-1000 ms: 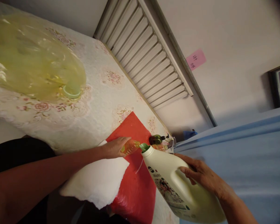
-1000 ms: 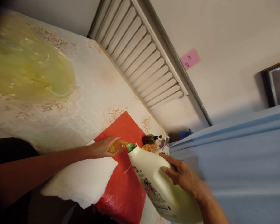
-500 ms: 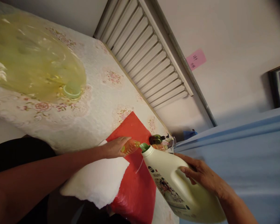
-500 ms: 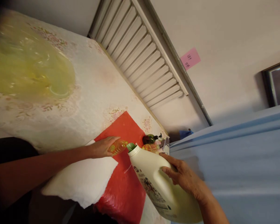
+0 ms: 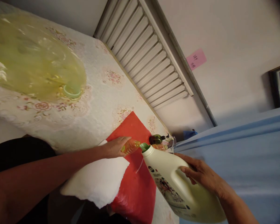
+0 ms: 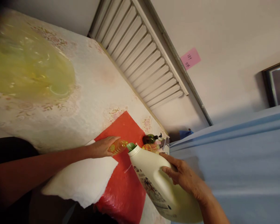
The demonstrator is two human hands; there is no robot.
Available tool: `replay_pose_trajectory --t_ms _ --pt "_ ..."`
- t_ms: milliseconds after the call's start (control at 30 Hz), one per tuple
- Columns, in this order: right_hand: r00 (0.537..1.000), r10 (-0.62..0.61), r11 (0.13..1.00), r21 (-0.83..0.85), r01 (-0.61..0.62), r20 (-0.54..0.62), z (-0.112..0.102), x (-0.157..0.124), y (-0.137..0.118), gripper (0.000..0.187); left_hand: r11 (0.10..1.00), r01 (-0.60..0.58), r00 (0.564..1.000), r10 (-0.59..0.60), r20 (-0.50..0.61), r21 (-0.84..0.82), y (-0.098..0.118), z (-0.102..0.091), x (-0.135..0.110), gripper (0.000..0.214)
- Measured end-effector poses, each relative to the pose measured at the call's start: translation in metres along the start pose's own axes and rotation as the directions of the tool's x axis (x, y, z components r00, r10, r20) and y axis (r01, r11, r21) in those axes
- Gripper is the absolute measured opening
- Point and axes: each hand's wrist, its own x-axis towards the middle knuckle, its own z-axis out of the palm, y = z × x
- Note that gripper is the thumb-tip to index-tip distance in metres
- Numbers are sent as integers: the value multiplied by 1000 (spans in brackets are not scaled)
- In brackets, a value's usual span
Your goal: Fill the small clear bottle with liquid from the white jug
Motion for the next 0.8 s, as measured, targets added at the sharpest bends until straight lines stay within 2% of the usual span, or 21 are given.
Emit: replay_pose_trajectory --t_ms 800 --pt "1000 3 1000 -28 -3 -8 -1 -2 -9 62 1000 -1 1000 1 7 -21 -1 0 0 81"
